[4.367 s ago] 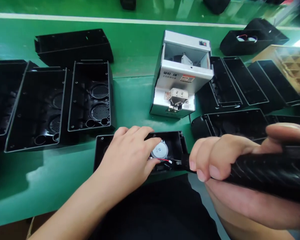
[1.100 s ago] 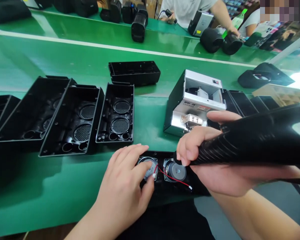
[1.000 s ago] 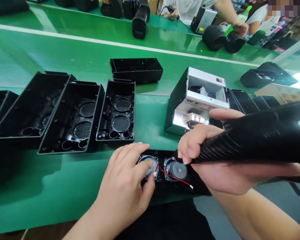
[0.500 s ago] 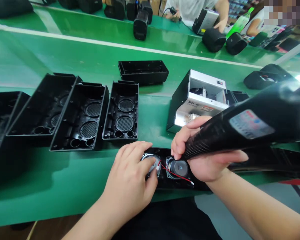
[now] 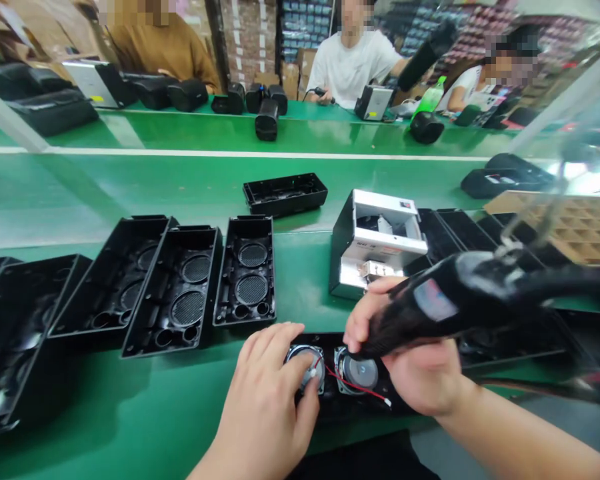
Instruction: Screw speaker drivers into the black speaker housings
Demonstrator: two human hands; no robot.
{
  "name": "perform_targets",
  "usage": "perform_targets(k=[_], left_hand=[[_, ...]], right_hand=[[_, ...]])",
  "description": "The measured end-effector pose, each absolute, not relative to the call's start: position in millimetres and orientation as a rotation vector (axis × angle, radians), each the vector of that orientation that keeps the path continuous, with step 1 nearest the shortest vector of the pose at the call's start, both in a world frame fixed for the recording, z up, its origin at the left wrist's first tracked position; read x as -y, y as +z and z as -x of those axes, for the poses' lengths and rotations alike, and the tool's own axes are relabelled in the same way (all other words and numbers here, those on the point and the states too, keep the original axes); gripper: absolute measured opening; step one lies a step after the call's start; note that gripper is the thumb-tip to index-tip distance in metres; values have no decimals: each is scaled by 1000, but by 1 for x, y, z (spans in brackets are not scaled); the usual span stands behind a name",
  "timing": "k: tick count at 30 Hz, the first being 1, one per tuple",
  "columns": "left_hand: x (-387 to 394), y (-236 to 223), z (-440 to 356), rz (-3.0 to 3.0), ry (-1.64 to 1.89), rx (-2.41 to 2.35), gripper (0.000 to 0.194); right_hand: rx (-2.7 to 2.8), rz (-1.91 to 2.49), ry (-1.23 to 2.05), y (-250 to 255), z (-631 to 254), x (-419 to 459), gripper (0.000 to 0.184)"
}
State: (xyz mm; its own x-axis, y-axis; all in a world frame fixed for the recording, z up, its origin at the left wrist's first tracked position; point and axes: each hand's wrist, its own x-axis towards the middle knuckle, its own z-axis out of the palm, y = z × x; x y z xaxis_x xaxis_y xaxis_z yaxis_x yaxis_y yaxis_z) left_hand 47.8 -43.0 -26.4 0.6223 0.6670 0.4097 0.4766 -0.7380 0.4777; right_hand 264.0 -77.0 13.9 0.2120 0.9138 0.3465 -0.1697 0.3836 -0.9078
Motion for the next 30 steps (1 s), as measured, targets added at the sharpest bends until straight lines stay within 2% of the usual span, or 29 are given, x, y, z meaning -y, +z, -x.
perform_targets(k=[4, 6, 14, 19, 30], left_hand=[[39, -29, -49, -2575, 874, -884, 18], [37, -30, -49, -2594, 874, -878, 18], [35, -34, -48, -2602, 891, -834, 23], [38, -32, -49, -2576, 850, -883, 21], [39, -32, -49, -2590, 845, -896, 20]], right_hand=[[1012, 883, 557, 70, -295, 59, 69], [1040, 863, 336, 82, -311, 40, 66], [1090, 886, 408, 47, -322, 3, 71], [1086, 918, 402, 50, -325, 10, 80], [1067, 881, 331, 55, -325, 13, 77]])
